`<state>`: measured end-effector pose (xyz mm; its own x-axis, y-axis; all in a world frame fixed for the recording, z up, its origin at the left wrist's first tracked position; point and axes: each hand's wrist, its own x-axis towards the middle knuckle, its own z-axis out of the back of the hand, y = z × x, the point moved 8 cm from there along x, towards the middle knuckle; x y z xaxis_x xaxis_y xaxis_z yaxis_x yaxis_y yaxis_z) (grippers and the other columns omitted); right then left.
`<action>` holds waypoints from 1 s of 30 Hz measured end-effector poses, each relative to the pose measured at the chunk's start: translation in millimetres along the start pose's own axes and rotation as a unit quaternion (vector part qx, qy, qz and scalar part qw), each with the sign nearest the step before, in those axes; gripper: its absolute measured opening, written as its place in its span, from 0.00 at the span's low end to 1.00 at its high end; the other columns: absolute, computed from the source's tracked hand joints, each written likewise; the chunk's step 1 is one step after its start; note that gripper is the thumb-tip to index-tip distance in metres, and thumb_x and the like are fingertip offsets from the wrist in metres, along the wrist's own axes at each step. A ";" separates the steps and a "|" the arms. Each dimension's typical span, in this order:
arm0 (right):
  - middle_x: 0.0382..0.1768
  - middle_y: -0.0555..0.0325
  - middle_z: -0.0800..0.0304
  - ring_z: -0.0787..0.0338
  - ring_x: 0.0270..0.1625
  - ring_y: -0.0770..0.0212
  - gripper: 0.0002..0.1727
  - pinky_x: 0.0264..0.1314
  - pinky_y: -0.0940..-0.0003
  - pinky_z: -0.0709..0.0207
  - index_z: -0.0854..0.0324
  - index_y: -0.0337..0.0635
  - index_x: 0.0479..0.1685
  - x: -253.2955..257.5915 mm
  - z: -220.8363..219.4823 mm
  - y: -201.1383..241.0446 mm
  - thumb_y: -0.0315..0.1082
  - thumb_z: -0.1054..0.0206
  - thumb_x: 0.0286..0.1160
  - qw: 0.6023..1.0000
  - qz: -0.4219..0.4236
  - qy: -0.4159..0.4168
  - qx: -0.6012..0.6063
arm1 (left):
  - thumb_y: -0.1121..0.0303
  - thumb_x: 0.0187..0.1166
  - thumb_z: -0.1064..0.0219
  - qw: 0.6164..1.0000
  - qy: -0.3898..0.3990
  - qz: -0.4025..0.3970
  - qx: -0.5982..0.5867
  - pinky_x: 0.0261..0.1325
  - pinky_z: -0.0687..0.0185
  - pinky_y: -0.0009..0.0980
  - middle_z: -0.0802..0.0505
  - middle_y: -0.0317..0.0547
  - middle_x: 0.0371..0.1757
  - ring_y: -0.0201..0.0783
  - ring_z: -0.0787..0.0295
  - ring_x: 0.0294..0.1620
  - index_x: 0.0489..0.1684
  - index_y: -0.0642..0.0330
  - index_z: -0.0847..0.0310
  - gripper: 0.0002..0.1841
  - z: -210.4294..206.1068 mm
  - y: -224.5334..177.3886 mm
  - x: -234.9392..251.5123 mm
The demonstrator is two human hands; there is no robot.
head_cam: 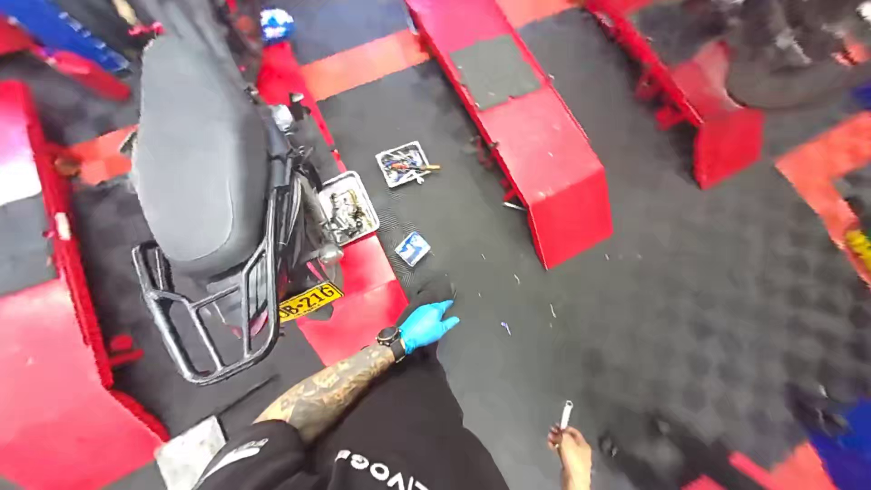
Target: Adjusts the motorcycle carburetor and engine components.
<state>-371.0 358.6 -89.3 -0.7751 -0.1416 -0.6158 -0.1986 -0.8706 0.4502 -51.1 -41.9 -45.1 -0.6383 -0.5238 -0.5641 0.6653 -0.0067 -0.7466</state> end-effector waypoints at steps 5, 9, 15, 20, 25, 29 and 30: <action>0.43 0.40 0.09 0.08 0.38 0.52 0.18 0.43 0.50 0.12 0.22 0.28 0.62 154.0 -43.1 254.6 0.33 0.48 0.89 0.981 0.130 0.058 -0.135 | 0.43 0.88 0.45 0.994 -0.053 0.068 -0.074 0.84 0.29 0.55 0.16 0.55 0.78 0.51 0.20 0.80 0.88 0.57 0.33 0.35 96.4 4.9 159.3; 0.42 0.40 0.09 0.08 0.36 0.53 0.17 0.42 0.53 0.11 0.23 0.27 0.62 209.0 -127.1 432.8 0.33 0.46 0.90 0.974 0.161 0.106 -0.115 | 0.44 0.88 0.44 0.991 -0.085 0.069 -0.076 0.83 0.30 0.57 0.16 0.58 0.77 0.54 0.20 0.79 0.87 0.59 0.31 0.35 211.5 -44.4 286.4; 0.43 0.41 0.08 0.07 0.35 0.54 0.15 0.40 0.54 0.09 0.23 0.28 0.62 220.4 -251.4 648.3 0.32 0.44 0.91 0.937 0.188 0.252 -0.154 | 0.45 0.89 0.44 0.978 -0.178 0.051 -0.091 0.83 0.28 0.55 0.14 0.55 0.76 0.51 0.18 0.78 0.87 0.57 0.31 0.33 446.2 -133.1 328.1; 0.38 0.43 0.08 0.08 0.29 0.54 0.18 0.33 0.53 0.11 0.24 0.30 0.66 264.1 -333.6 807.4 0.36 0.47 0.92 0.920 0.233 0.254 -0.185 | 0.43 0.89 0.46 0.940 -0.293 0.104 -0.142 0.80 0.24 0.53 0.11 0.50 0.73 0.46 0.14 0.74 0.86 0.54 0.29 0.33 603.3 -99.4 373.2; 0.34 0.45 0.12 0.19 0.24 0.57 0.17 0.28 0.55 0.21 0.21 0.29 0.60 327.3 -414.4 1005.3 0.36 0.45 0.90 0.898 0.300 0.218 -0.239 | 0.43 0.89 0.45 0.897 -0.339 0.175 -0.224 0.79 0.25 0.56 0.10 0.55 0.70 0.51 0.14 0.73 0.82 0.57 0.25 0.32 702.7 -24.1 463.6; 0.37 0.39 0.12 0.15 0.30 0.49 0.18 0.35 0.46 0.19 0.19 0.29 0.57 357.9 -509.0 1218.1 0.37 0.43 0.88 0.851 0.386 0.192 -0.300 | 0.44 0.90 0.48 0.816 -0.353 0.315 -0.333 0.80 0.27 0.61 0.12 0.60 0.71 0.57 0.17 0.76 0.78 0.59 0.21 0.31 711.7 67.4 520.6; 0.40 0.36 0.11 0.12 0.36 0.44 0.19 0.41 0.41 0.18 0.19 0.28 0.59 348.0 -542.8 1284.1 0.38 0.44 0.88 0.822 0.420 0.196 -0.332 | 0.45 0.90 0.49 0.786 -0.353 0.368 -0.350 0.78 0.27 0.64 0.12 0.64 0.70 0.60 0.18 0.75 0.74 0.62 0.20 0.31 706.4 80.9 520.4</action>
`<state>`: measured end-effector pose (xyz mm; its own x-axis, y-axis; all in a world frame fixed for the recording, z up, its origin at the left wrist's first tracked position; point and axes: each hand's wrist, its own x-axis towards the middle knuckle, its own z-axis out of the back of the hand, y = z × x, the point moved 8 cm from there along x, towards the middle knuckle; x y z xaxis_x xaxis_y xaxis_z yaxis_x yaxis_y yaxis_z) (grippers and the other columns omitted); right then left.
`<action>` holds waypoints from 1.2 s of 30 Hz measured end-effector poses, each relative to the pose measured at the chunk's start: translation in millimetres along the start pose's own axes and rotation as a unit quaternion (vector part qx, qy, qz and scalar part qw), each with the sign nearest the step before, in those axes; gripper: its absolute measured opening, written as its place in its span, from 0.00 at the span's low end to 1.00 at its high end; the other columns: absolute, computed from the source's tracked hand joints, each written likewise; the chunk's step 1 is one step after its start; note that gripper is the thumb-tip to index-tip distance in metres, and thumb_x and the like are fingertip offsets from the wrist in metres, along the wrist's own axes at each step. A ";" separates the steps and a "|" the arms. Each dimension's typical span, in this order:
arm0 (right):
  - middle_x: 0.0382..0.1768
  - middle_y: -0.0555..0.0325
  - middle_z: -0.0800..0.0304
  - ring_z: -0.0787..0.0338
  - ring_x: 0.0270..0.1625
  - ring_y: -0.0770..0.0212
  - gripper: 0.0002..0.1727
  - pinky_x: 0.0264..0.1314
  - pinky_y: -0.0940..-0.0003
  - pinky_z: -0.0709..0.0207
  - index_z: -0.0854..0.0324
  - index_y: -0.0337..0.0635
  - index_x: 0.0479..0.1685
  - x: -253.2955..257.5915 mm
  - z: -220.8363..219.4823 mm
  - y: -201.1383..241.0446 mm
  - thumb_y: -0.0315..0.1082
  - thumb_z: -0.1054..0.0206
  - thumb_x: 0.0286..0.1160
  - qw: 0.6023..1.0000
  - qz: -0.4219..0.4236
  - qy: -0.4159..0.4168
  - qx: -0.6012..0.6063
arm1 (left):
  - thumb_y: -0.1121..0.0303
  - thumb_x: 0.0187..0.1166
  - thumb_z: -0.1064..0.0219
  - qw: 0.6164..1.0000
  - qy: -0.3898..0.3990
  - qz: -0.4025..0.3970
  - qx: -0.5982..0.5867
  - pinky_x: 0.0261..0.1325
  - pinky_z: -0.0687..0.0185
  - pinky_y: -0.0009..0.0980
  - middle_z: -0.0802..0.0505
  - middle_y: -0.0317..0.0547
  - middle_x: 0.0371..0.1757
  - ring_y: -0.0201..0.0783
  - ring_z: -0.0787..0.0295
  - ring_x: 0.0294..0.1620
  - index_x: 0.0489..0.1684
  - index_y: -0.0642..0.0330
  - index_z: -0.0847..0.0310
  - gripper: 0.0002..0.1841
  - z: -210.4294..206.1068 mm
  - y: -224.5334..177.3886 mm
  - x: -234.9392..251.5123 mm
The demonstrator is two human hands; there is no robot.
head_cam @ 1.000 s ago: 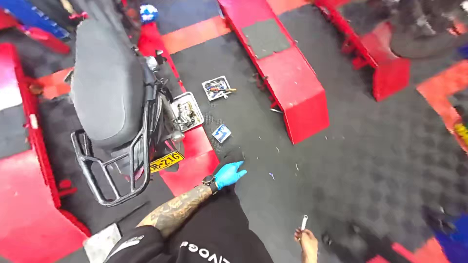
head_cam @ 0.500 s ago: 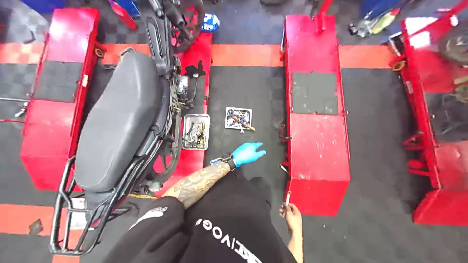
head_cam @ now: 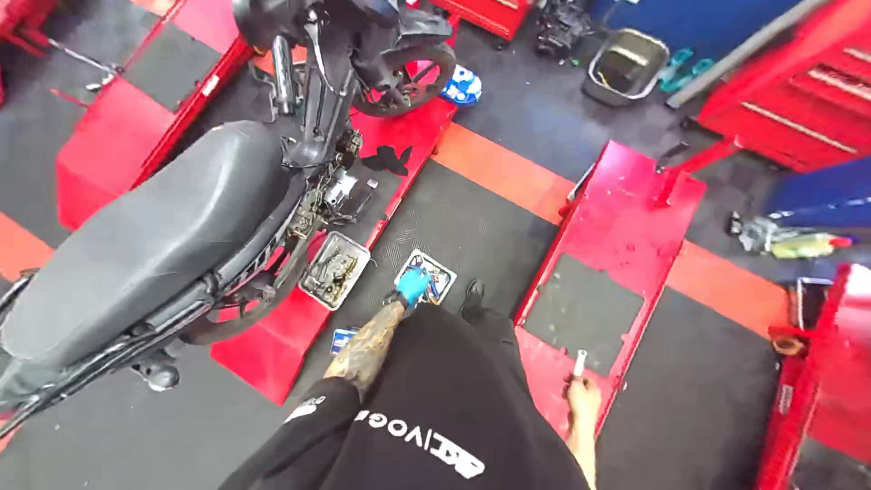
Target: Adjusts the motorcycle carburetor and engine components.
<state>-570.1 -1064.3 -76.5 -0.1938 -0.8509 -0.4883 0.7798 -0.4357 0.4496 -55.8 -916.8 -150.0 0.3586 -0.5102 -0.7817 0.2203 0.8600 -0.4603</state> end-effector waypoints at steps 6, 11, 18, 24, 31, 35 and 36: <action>0.48 0.31 0.11 0.10 0.50 0.35 0.23 0.57 0.32 0.21 0.23 0.28 0.65 211.0 59.8 334.0 0.41 0.48 0.89 0.959 0.241 0.053 -0.137 | 0.39 0.89 0.50 0.978 0.077 0.191 -0.019 0.80 0.30 0.64 0.12 0.65 0.70 0.61 0.19 0.77 0.71 0.62 0.16 0.34 -2.0 43.8 -19.6; 0.51 0.33 0.11 0.09 0.49 0.38 0.25 0.55 0.35 0.19 0.27 0.38 0.76 251.1 -13.3 546.1 0.42 0.43 0.85 0.919 0.345 0.120 -0.146 | 0.40 0.91 0.52 0.952 -0.014 0.247 -0.179 0.78 0.27 0.61 0.10 0.63 0.66 0.58 0.14 0.72 0.71 0.62 0.17 0.34 35.4 26.4 9.8; 0.46 0.41 0.09 0.09 0.45 0.51 0.23 0.55 0.47 0.16 0.21 0.39 0.73 228.4 -267.5 671.6 0.42 0.48 0.91 0.845 0.405 0.329 -0.116 | 0.45 0.92 0.48 0.922 -0.111 0.222 -0.296 0.77 0.22 0.55 0.09 0.58 0.68 0.53 0.12 0.70 0.74 0.60 0.19 0.29 175.9 -50.0 119.5; 0.51 0.45 0.07 0.07 0.55 0.49 0.22 0.64 0.45 0.17 0.16 0.44 0.68 199.0 -469.0 709.7 0.44 0.50 0.91 0.762 0.390 0.481 -0.192 | 0.46 0.91 0.45 0.916 -0.199 0.264 -0.227 0.81 0.25 0.52 0.10 0.53 0.71 0.47 0.14 0.74 0.79 0.57 0.22 0.29 301.7 -67.6 198.2; 0.48 0.47 0.05 0.07 0.56 0.43 0.26 0.55 0.35 0.19 0.12 0.49 0.55 194.6 -698.0 772.6 0.54 0.54 0.89 0.677 0.483 0.499 -0.244 | 0.46 0.87 0.40 0.856 -0.364 0.339 -0.143 0.84 0.30 0.56 0.15 0.61 0.76 0.55 0.20 0.79 0.86 0.59 0.30 0.34 349.1 3.0 368.9; 0.54 0.48 0.06 0.08 0.59 0.45 0.21 0.59 0.38 0.18 0.14 0.49 0.62 175.1 -800.6 805.0 0.47 0.44 0.81 0.571 0.592 0.529 -0.209 | 0.45 0.87 0.41 0.829 -0.386 0.389 -0.111 0.82 0.28 0.59 0.13 0.62 0.73 0.59 0.19 0.77 0.85 0.53 0.27 0.32 335.2 66.0 440.1; 0.56 0.48 0.07 0.08 0.59 0.46 0.20 0.60 0.40 0.17 0.15 0.49 0.64 173.8 -819.1 801.0 0.45 0.42 0.80 0.547 0.607 0.541 -0.200 | 0.45 0.87 0.42 0.824 -0.389 0.403 -0.090 0.81 0.28 0.58 0.13 0.60 0.73 0.58 0.18 0.77 0.84 0.51 0.25 0.30 325.9 76.3 447.8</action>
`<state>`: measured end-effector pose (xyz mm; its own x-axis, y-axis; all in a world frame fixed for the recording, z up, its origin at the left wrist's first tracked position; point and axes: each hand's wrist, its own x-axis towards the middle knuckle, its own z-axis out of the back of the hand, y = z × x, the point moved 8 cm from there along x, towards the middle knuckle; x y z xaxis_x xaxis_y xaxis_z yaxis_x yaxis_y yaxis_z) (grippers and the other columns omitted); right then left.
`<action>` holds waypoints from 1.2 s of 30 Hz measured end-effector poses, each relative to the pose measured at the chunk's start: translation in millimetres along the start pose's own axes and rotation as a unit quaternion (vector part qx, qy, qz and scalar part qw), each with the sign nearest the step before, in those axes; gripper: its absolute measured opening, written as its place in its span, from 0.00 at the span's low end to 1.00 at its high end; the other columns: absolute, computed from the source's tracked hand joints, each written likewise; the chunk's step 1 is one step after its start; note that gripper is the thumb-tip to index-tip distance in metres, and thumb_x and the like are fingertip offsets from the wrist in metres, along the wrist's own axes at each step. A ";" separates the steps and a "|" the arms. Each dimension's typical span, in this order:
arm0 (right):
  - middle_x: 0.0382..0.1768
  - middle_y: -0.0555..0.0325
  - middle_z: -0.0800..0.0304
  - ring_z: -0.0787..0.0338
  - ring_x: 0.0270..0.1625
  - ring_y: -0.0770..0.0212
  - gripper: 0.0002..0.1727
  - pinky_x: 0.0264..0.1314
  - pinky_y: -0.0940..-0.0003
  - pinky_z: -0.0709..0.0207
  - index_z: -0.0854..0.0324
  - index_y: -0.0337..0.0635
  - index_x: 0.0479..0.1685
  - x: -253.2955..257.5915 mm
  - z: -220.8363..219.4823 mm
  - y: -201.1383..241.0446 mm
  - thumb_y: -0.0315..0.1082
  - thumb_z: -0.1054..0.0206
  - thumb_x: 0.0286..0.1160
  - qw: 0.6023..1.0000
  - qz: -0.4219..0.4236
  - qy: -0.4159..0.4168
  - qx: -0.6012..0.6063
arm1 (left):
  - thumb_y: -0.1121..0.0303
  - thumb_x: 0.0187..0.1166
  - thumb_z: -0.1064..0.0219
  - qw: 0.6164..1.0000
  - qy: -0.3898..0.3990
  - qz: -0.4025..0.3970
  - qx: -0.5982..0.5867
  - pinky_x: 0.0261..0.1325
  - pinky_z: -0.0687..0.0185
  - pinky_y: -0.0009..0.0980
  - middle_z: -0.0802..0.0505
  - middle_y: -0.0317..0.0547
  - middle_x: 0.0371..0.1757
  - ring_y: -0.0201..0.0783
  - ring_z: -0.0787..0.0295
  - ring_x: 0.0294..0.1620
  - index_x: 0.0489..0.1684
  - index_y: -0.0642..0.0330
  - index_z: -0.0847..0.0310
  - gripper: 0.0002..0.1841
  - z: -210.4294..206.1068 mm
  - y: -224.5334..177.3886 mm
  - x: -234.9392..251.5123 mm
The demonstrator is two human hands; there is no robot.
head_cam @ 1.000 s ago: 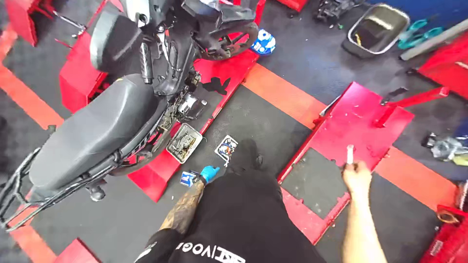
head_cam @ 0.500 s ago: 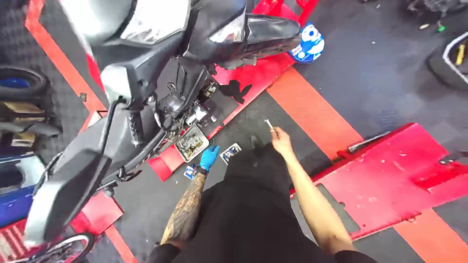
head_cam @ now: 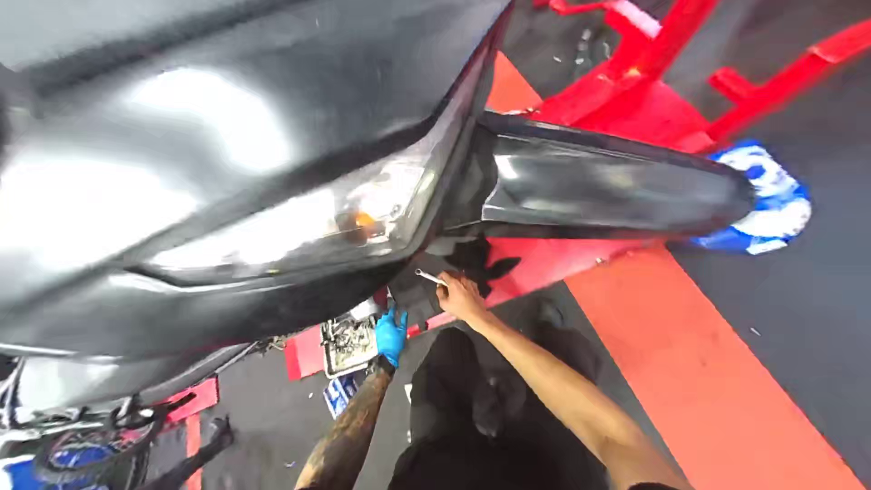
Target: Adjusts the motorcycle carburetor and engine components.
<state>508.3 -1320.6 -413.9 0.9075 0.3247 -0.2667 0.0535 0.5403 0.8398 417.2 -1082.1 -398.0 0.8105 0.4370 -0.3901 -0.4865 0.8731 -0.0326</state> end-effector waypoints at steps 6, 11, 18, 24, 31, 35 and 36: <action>0.41 0.52 0.07 0.06 0.44 0.49 0.16 0.46 0.47 0.13 0.16 0.51 0.59 36.7 -21.5 -2.3 0.43 0.44 0.84 0.984 0.171 0.022 -0.035 | 0.54 0.86 0.39 0.959 -0.276 -0.056 0.046 0.58 0.11 0.59 0.01 0.48 0.47 0.52 0.03 0.52 0.62 0.46 0.06 0.18 -17.1 8.9 0.3; 0.39 0.55 0.05 0.05 0.39 0.53 0.18 0.40 0.47 0.11 0.12 0.51 0.62 17.9 -15.7 -11.1 0.40 0.43 0.82 0.966 0.240 -0.067 -0.074 | 0.51 0.84 0.39 0.932 -0.353 -0.078 0.035 0.47 0.09 0.57 0.02 0.46 0.37 0.51 0.03 0.42 0.50 0.46 0.02 0.18 -18.8 10.0 -4.8; 0.31 0.62 0.07 0.11 0.27 0.69 0.17 0.28 0.66 0.15 0.20 0.41 0.66 -3.1 -3.3 -12.0 0.36 0.42 0.84 0.938 0.285 -0.184 -0.071 | 0.47 0.84 0.39 0.917 -0.372 -0.137 -0.041 0.40 0.11 0.52 0.04 0.46 0.31 0.49 0.05 0.38 0.36 0.53 0.04 0.22 -21.0 23.1 -6.1; 0.45 0.57 0.03 0.04 0.35 0.62 0.13 0.33 0.64 0.07 0.18 0.37 0.60 -7.0 -7.1 58.3 0.33 0.39 0.83 0.924 0.326 -0.185 0.076 | 0.46 0.85 0.40 0.917 -0.349 -0.152 -0.119 0.46 0.12 0.54 0.04 0.49 0.35 0.53 0.05 0.43 0.40 0.55 0.05 0.24 -19.8 28.8 -4.9; 0.27 0.51 0.14 0.13 0.31 0.55 0.15 0.30 0.59 0.21 0.13 0.37 0.36 -49.6 -52.9 161.6 0.38 0.42 0.79 0.719 0.585 -0.285 -0.243 | 0.52 0.93 0.49 0.820 -0.155 -0.268 -0.482 0.72 0.15 0.43 0.08 0.40 0.68 0.35 0.10 0.66 0.83 0.49 0.26 0.25 45.5 24.4 8.3; 0.33 0.49 0.13 0.11 0.37 0.51 0.16 0.32 0.59 0.18 0.11 0.36 0.50 -27.4 -71.8 176.7 0.33 0.42 0.77 0.724 0.571 -0.296 -0.248 | 0.57 0.95 0.51 0.748 -0.198 -0.280 -0.568 0.60 0.11 0.45 0.09 0.40 0.69 0.39 0.07 0.59 0.82 0.46 0.24 0.22 79.4 7.8 27.8; 0.35 0.49 0.12 0.10 0.38 0.51 0.16 0.32 0.59 0.18 0.11 0.37 0.53 -18.8 -74.8 176.4 0.32 0.41 0.76 0.730 0.560 -0.303 -0.249 | 0.56 0.95 0.49 0.734 -0.211 -0.266 -0.588 0.55 0.12 0.45 0.07 0.41 0.65 0.40 0.08 0.54 0.78 0.45 0.20 0.20 79.0 5.2 33.4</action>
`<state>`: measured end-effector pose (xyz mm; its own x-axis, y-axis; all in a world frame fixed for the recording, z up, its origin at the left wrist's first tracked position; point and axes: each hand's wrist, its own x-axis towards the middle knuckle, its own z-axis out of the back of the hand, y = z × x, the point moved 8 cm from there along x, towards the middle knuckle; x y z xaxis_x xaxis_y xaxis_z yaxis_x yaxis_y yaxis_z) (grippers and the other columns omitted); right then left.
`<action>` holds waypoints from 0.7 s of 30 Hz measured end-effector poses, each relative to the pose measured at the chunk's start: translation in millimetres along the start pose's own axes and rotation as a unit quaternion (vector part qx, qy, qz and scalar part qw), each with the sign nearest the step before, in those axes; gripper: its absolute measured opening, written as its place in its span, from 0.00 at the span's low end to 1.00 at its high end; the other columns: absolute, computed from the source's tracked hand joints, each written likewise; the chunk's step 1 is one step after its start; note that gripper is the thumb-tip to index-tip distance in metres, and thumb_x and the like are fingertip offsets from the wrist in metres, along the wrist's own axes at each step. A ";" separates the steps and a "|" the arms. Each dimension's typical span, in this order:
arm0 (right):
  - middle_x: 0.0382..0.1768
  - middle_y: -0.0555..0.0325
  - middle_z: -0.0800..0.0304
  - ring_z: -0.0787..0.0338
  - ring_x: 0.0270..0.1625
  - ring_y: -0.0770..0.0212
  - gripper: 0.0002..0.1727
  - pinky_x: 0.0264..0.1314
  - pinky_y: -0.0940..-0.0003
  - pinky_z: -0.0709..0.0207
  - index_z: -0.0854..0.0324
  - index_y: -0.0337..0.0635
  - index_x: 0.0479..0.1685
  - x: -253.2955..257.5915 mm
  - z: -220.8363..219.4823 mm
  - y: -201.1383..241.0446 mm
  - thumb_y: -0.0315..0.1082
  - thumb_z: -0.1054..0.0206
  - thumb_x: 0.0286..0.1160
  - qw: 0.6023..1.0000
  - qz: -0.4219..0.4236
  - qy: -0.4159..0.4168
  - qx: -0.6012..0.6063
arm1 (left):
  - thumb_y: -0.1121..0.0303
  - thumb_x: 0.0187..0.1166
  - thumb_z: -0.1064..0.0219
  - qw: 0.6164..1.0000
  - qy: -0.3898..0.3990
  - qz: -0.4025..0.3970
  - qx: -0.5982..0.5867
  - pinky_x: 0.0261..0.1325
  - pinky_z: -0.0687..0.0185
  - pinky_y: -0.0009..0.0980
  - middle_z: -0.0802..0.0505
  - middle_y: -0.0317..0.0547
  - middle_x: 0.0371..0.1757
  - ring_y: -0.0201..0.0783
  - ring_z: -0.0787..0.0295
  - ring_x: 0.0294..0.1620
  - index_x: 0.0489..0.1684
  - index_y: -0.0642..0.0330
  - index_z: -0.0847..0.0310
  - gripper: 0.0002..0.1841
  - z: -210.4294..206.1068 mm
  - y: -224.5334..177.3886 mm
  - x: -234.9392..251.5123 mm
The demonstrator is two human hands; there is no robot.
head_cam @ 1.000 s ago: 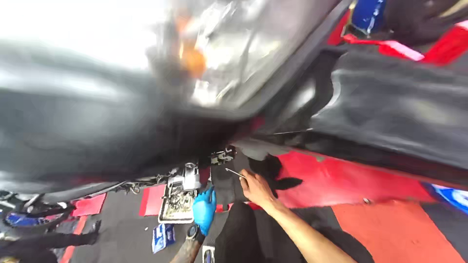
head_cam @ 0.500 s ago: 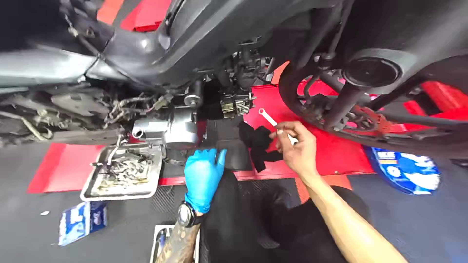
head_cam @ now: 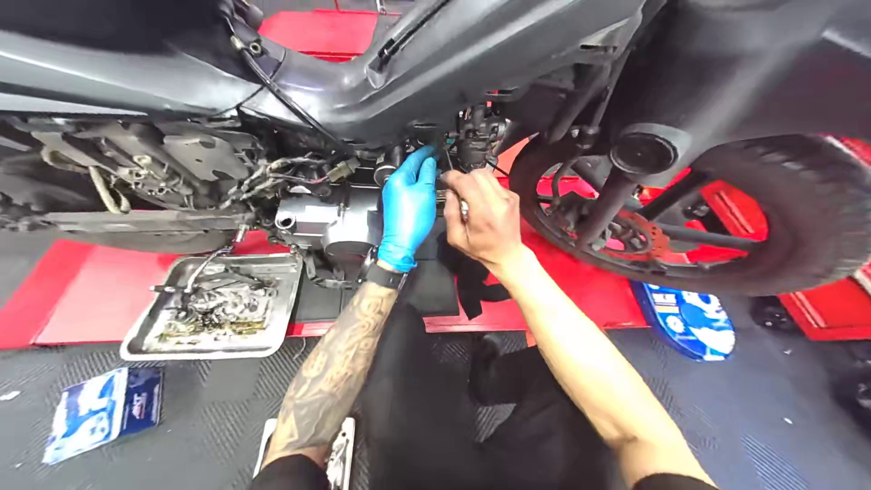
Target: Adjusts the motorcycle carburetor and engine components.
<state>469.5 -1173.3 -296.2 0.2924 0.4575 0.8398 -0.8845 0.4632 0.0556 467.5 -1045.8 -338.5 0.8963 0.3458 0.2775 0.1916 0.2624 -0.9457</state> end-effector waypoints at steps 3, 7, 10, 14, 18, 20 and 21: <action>0.43 0.47 0.09 0.08 0.46 0.49 0.16 0.37 0.57 0.15 0.11 0.39 0.57 -7.3 -28.3 -13.0 0.31 0.37 0.76 1.000 -0.016 0.016 -0.003 | 0.54 0.95 0.50 0.994 -0.021 0.043 -0.099 0.59 0.13 0.42 0.08 0.40 0.67 0.38 0.09 0.58 0.76 0.47 0.18 0.21 -8.7 12.1 14.1; 0.54 0.44 0.10 0.08 0.54 0.46 0.14 0.43 0.54 0.12 0.13 0.40 0.56 -29.1 -56.2 -31.4 0.30 0.37 0.75 0.998 -0.021 0.056 -0.004 | 0.61 0.92 0.42 0.987 -0.024 0.036 -0.155 0.61 0.10 0.39 0.07 0.47 0.61 0.40 0.06 0.55 0.73 0.59 0.18 0.19 -13.9 15.6 33.5; 0.54 0.43 0.12 0.08 0.54 0.44 0.10 0.42 0.53 0.11 0.15 0.40 0.50 -32.8 -66.6 -41.3 0.27 0.34 0.72 0.995 -0.029 0.097 -0.011 | 0.66 0.84 0.31 0.995 -0.029 0.000 -0.090 0.61 0.11 0.37 0.07 0.46 0.63 0.39 0.07 0.56 0.75 0.57 0.18 0.21 -13.0 14.4 38.7; 0.54 0.43 0.15 0.09 0.51 0.44 0.15 0.33 0.52 0.14 0.16 0.39 0.49 -32.2 -78.1 -49.8 0.34 0.29 0.63 0.985 -0.053 0.164 -0.001 | 0.70 0.81 0.30 0.998 -0.034 -0.047 -0.028 0.69 0.14 0.40 0.10 0.43 0.72 0.39 0.11 0.67 0.77 0.54 0.19 0.23 -19.6 7.2 31.2; 0.54 0.45 0.16 0.08 0.45 0.46 0.21 0.30 0.51 0.14 0.16 0.38 0.54 -31.3 -86.2 -47.3 0.36 0.26 0.62 0.971 -0.107 0.215 0.004 | 0.70 0.84 0.34 0.998 -0.035 -0.052 -0.033 0.64 0.12 0.42 0.10 0.42 0.71 0.39 0.09 0.64 0.74 0.53 0.16 0.20 -20.4 10.1 29.6; 0.53 0.44 0.14 0.08 0.46 0.45 0.21 0.33 0.50 0.14 0.16 0.37 0.58 -32.6 -88.8 -47.4 0.33 0.27 0.64 0.964 -0.128 0.235 0.005 | 0.70 0.87 0.37 0.998 -0.029 -0.042 -0.040 0.64 0.11 0.43 0.09 0.44 0.70 0.41 0.09 0.62 0.75 0.53 0.17 0.19 -20.7 11.8 30.0; 0.52 0.44 0.14 0.08 0.44 0.45 0.21 0.33 0.50 0.14 0.16 0.38 0.59 -33.2 -87.5 -46.8 0.33 0.27 0.65 0.961 -0.135 0.240 0.011 | 0.69 0.88 0.39 0.998 -0.025 -0.033 -0.045 0.63 0.10 0.43 0.09 0.44 0.69 0.42 0.08 0.61 0.75 0.53 0.17 0.19 -20.9 13.1 30.6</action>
<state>533.0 -1143.7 -373.9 0.6418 0.6225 0.4480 -0.7587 0.6006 0.2523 505.8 -1050.6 -345.9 0.8600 0.3758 0.3453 0.2866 0.2041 -0.9360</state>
